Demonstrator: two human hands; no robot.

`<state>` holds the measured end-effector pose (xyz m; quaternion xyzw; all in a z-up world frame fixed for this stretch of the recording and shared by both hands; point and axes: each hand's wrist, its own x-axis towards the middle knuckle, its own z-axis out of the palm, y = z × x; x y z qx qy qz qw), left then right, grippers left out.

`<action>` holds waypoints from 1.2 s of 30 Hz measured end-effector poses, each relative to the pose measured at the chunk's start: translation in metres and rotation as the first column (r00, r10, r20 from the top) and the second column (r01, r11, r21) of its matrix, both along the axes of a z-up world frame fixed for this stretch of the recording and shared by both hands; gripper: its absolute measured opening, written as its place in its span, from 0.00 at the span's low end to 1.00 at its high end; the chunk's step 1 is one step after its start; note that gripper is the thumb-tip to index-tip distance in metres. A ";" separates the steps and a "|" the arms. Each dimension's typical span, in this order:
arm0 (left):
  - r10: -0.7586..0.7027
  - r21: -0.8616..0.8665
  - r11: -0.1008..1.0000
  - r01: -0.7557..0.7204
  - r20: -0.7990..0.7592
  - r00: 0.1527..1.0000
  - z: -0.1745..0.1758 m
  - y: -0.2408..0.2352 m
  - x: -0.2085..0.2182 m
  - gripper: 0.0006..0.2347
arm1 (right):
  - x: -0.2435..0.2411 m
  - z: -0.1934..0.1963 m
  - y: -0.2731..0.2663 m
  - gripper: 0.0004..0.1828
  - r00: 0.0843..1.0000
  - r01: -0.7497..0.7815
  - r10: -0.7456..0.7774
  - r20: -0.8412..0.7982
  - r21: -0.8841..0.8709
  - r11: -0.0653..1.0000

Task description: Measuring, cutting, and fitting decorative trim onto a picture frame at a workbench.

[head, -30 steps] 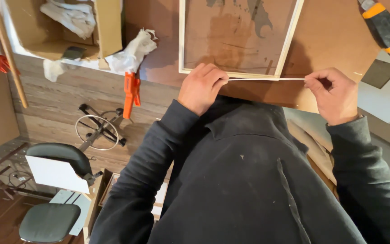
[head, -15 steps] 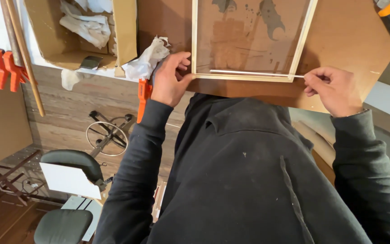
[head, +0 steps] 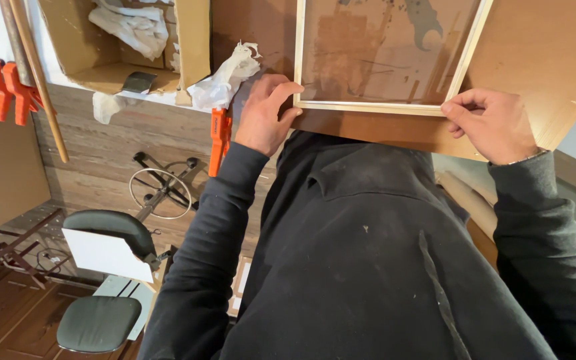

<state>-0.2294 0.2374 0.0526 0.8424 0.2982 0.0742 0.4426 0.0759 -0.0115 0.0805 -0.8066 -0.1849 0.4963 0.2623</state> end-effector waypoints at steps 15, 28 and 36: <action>-0.019 0.023 1.000 0.017 0.074 0.997 -0.010 -0.002 0.000 0.05 | -0.009 0.007 0.008 0.11 0.993 -0.071 0.073 0.091 -0.023 0.997; -0.117 0.142 0.984 0.105 0.080 0.990 -0.009 -0.001 0.005 0.04 | 0.005 0.015 -0.017 0.11 0.945 -0.157 0.098 0.312 0.172 0.973; -0.130 0.175 0.976 0.128 0.000 0.991 0.011 -0.006 0.019 0.04 | 0.017 0.023 -0.017 0.19 0.874 -0.381 0.252 0.416 0.264 0.886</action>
